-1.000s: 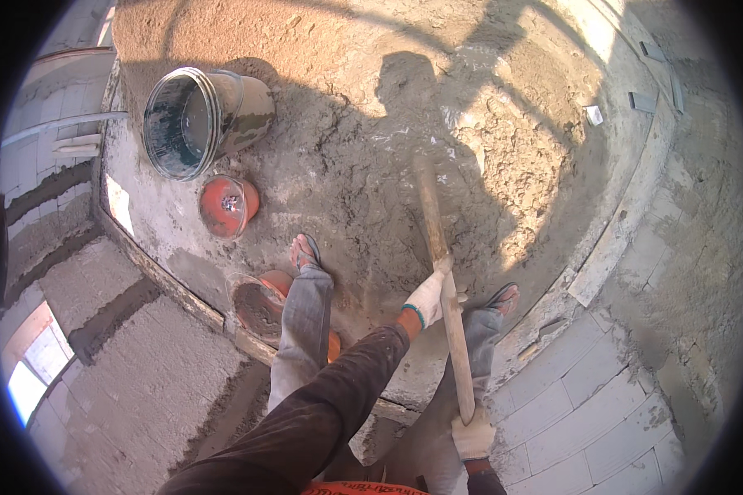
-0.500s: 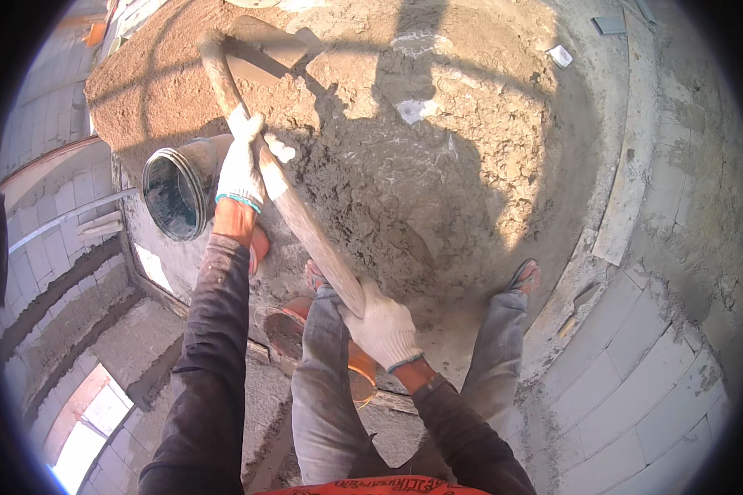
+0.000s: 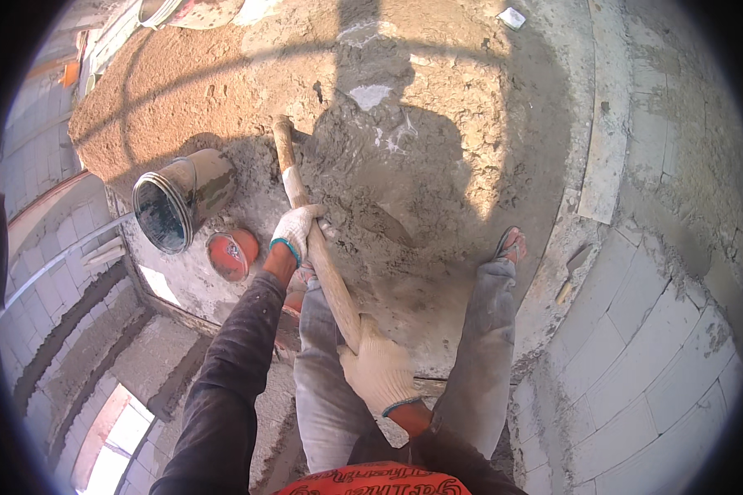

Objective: The person scoops wet cement from a bucket and applies it to a tiled floor using a trowel. They then mix additional cement on the floor with a hoe, add water, and continue applying the mixture to the floor.

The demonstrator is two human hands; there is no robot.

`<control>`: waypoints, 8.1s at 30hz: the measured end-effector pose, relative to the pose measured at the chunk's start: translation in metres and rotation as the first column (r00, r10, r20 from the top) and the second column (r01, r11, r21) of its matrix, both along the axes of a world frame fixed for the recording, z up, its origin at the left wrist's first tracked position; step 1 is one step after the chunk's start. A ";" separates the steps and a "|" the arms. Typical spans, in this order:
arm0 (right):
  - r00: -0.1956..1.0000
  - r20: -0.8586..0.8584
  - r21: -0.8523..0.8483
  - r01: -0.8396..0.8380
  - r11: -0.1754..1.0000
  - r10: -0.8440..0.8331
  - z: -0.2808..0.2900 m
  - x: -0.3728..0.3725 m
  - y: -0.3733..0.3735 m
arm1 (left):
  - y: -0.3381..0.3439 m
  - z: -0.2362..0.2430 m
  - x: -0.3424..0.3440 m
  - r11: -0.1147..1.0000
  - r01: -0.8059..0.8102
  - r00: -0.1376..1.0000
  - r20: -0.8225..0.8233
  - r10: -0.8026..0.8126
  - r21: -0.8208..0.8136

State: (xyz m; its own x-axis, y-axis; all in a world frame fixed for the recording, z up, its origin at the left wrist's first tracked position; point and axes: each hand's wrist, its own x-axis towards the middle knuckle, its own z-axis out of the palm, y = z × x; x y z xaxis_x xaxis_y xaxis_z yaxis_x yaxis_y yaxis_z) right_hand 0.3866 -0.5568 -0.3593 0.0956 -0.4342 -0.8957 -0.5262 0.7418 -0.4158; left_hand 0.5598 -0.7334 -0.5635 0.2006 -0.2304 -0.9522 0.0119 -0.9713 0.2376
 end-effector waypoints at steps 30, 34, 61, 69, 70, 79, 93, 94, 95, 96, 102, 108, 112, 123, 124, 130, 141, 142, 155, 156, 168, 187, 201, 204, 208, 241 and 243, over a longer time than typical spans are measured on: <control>0.976 0.187 0.021 0.113 0.993 -0.115 -0.034 0.154 -0.059 | -0.069 -0.023 0.181 0.932 0.360 0.871 0.348 -0.346 0.025; 0.989 0.150 0.068 -0.014 0.998 0.004 0.016 0.077 -0.019 | 0.024 -0.026 0.123 0.987 0.094 0.984 0.141 -0.112 0.129; 0.950 0.025 -0.181 -0.301 0.936 0.311 -0.044 -0.030 0.152 | 0.171 0.047 0.045 0.826 -0.522 0.836 0.065 0.545 -0.215; 0.941 -0.025 0.049 -0.335 0.941 0.337 0.037 0.010 0.060 | 0.178 -0.017 0.080 0.906 -0.407 0.913 0.053 0.403 0.113; 0.929 -0.053 0.073 -0.362 0.929 0.366 0.062 0.002 0.051 | 0.189 -0.015 0.059 0.899 -0.397 0.911 -0.038 0.410 0.187; 0.786 -0.099 0.018 -0.612 0.791 0.611 0.132 -0.166 0.012 | 0.223 0.050 -0.090 0.697 -0.629 0.713 -0.104 0.694 0.343; 0.684 -0.485 -0.071 -0.651 0.755 0.544 0.039 -0.490 0.234 | 0.314 0.212 -0.334 0.648 -0.703 0.616 -0.204 0.761 0.292; 0.692 -0.506 -0.053 -0.621 0.782 0.516 0.044 -0.478 0.258 | 0.327 0.219 -0.330 0.668 -0.682 0.644 -0.188 0.741 0.298; 0.731 -0.488 -0.042 -0.564 0.824 0.476 0.056 -0.465 0.281 | 0.341 0.226 -0.326 0.685 -0.657 0.669 -0.175 0.722 0.314; 0.768 -0.472 -0.031 -0.506 0.862 0.433 0.068 -0.452 0.301 | 0.350 0.228 -0.322 0.702 -0.633 0.693 -0.164 0.702 0.327; 0.890 -0.357 0.120 -0.259 0.958 0.285 0.129 -0.303 0.262 | 0.306 0.142 -0.247 0.842 -0.404 0.786 -0.335 0.520 0.358; 0.948 -0.317 -0.111 -0.016 0.994 -0.020 0.055 -0.154 0.149 | 0.140 0.024 -0.170 0.942 -0.231 0.947 -0.167 0.276 0.243; 0.974 -0.223 -0.245 -0.014 0.969 -0.042 -0.012 -0.110 0.085 | 0.050 -0.007 -0.109 0.979 -0.200 0.965 -0.181 0.191 -0.030; 0.947 -0.306 -0.568 -0.267 0.779 0.102 -0.112 -0.095 -0.036 | -0.094 0.020 -0.059 0.741 -0.436 0.892 -0.356 0.280 -0.510; 0.930 -0.349 -0.577 -0.307 0.757 0.112 -0.120 -0.095 -0.065 | -0.123 -0.003 -0.047 0.708 -0.464 0.868 -0.434 0.241 -0.533; 0.918 -0.397 -0.642 -0.266 0.719 -0.015 -0.137 -0.109 -0.086 | -0.147 -0.090 -0.075 0.897 -0.237 0.958 -0.246 0.150 -0.373; 0.891 -0.435 -0.035 -0.164 0.986 0.132 -0.034 -0.090 0.103 | 0.086 -0.034 -0.144 0.966 -0.236 0.937 -0.288 0.198 -0.106; 0.899 -0.423 -0.007 -0.129 0.992 0.114 -0.023 -0.086 0.121 | 0.106 -0.021 -0.144 0.962 -0.259 0.932 -0.284 0.226 -0.082; 0.992 -0.097 -0.159 -0.093 0.983 0.078 -0.008 -0.019 0.130 | 0.099 0.104 -0.009 0.938 -0.209 0.962 0.116 0.248 -0.277; 0.996 -0.042 -0.208 -0.081 0.975 0.074 -0.014 -0.016 0.091 | 0.064 0.105 0.005 0.948 -0.118 0.967 0.182 0.177 -0.295; 0.999 -0.028 -0.102 -0.024 0.995 0.021 -0.019 -0.121 0.064 | 0.066 -0.034 -0.070 0.986 -0.106 0.984 0.127 0.122 -0.127; 0.882 -0.353 -0.051 -0.353 0.934 0.314 0.081 -0.405 0.281 | 0.306 0.206 -0.322 0.748 -0.652 0.729 -0.171 0.663 0.123; 0.847 -0.375 -0.055 -0.427 0.902 0.378 0.029 -0.205 0.074 | 0.149 0.008 -0.170 0.780 -0.616 0.708 -0.354 0.611 0.115; 0.834 -0.322 -0.118 -0.505 0.855 0.448 0.008 -0.203 0.085 | 0.170 0.024 -0.131 0.685 -0.727 0.602 -0.433 0.671 0.051; 0.826 -0.119 -0.039 -0.558 0.829 0.551 0.015 -0.177 0.110 | 0.225 0.071 -0.072 0.592 -0.805 0.570 -0.343 0.747 -0.048; 0.437 -0.438 0.151 -0.825 0.544 0.785 0.176 -0.385 0.025 | 0.241 0.151 -0.323 0.330 -0.809 0.187 -0.319 0.929 0.486; 0.417 -0.482 0.162 -0.822 0.545 0.771 0.126 -0.451 0.054 | 0.238 0.147 -0.356 0.380 -0.804 0.251 -0.318 0.914 0.457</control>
State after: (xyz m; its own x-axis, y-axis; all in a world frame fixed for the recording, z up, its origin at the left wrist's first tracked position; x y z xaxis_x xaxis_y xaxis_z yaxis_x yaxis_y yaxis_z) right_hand -0.0640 -0.5032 -0.2331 0.0501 -0.4576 -0.8877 -0.9903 -0.1378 0.0151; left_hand 0.2037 -0.4957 -0.4168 -0.2772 -0.0386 -0.9600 0.9121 -0.3247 -0.2503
